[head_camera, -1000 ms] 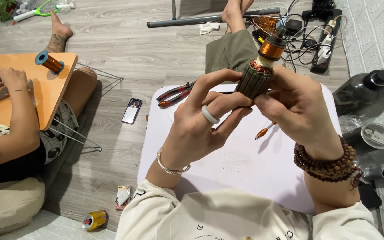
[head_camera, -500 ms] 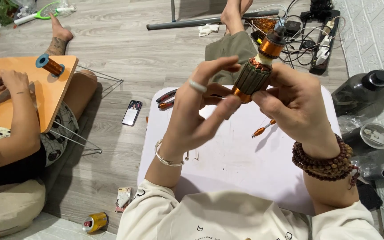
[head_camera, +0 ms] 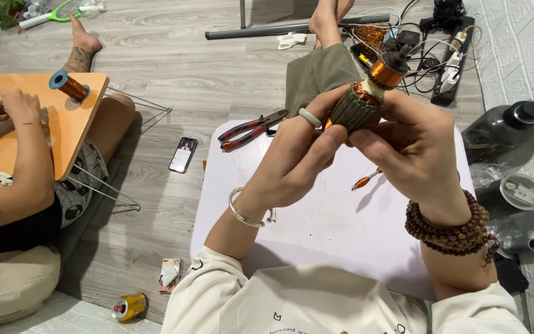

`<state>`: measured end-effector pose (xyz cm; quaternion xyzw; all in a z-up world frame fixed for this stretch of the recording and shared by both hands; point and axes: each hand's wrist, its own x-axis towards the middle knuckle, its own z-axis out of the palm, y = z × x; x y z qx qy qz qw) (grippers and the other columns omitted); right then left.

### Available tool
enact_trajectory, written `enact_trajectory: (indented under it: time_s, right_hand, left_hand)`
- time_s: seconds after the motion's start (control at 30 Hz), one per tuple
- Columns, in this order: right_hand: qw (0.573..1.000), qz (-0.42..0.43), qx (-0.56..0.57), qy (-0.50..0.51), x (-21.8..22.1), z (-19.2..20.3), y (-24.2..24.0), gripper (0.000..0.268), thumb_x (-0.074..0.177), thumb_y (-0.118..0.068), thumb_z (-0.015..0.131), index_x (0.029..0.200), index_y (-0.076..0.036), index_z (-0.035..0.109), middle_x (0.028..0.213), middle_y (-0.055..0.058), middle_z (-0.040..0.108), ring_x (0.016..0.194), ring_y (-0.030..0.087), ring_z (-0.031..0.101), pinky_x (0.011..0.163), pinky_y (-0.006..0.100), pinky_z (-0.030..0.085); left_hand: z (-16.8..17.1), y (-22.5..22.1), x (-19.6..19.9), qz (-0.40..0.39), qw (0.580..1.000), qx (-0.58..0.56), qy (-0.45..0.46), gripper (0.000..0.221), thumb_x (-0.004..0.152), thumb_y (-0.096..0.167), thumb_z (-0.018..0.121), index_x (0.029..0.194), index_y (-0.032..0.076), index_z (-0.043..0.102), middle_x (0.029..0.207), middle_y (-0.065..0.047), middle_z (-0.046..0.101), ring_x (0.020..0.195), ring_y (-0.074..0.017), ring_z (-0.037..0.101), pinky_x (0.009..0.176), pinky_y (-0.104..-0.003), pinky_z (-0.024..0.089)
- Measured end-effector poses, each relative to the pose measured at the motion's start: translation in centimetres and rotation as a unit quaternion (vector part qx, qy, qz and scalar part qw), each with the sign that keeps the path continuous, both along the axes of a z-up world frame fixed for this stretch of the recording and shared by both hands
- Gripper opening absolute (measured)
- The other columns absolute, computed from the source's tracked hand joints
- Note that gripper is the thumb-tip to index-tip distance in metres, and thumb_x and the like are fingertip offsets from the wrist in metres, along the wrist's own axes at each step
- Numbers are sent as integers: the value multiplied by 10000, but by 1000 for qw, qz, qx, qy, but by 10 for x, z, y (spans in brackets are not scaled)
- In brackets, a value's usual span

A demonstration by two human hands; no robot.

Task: Inspecting and adjusting the copper wire windings on an electric motor rotor using a small tool.

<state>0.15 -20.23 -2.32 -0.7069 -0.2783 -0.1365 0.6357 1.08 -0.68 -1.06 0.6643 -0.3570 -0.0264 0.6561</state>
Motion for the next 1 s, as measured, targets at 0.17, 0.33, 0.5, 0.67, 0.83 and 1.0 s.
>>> enact_trajectory:
  time_s: [0.17, 0.33, 0.5, 0.67, 0.83, 1.0]
  right_hand:
    - [1000, -3, 1, 3, -1, 1, -4, 364, 879, 12, 661, 1229, 75, 584, 938, 120, 691, 530, 44, 491, 450, 144, 406]
    - [1000, 22, -6, 6, 2, 2, -8, 325, 863, 16, 676, 1174, 78, 606, 863, 81, 664, 525, 37, 455, 446, 146, 355]
    - [1000, 20, -20, 2, 12, 0, -10, 315, 866, 40, 668, 1178, 49, 624, 822, 52, 648, 516, 35, 435, 447, 149, 338]
    - [999, -19, -29, -15, 43, -8, -6, 236, 941, 30, 665, 1168, 73, 619, 822, 111, 642, 478, 67, 437, 388, 170, 347]
    - [962, -175, -185, -102, 58, -15, 10, 377, 914, 6, 773, 1217, 165, 613, 935, 197, 696, 789, 225, 660, 649, 289, 547]
    - [947, -101, -241, -185, 52, -36, 54, 311, 835, 102, 721, 1131, 106, 626, 987, 167, 665, 787, 230, 601, 730, 325, 516]
  left_hand:
    - [-6, 0, 2, -42, 997, -40, 44, 477, 1072, 167, 421, 1504, -31, 380, 807, -1, 568, 643, -65, 439, 572, -195, 363]
    - [-11, -1, 6, -87, 986, -92, 107, 473, 1099, 236, 414, 1520, 25, 370, 1068, -50, 614, 639, -48, 369, 528, -191, 270]
    - [-21, -3, 19, -87, 986, -99, 104, 441, 1101, 192, 433, 1514, 44, 386, 1015, -60, 615, 615, -52, 420, 506, -187, 318]
    - [-46, -12, 62, -17, 996, -79, 45, 448, 1079, 201, 476, 1490, 30, 423, 858, -60, 610, 607, -86, 524, 466, -194, 421]
    - [-79, -23, 114, 96, 994, -42, 13, 472, 1050, 238, 473, 1419, -55, 453, 839, -49, 633, 606, -54, 510, 482, -180, 400]
    - [-141, -38, 177, 230, 972, 48, -19, 438, 985, 289, 510, 1331, 24, 552, 830, -48, 704, 662, -114, 603, 565, -241, 481]
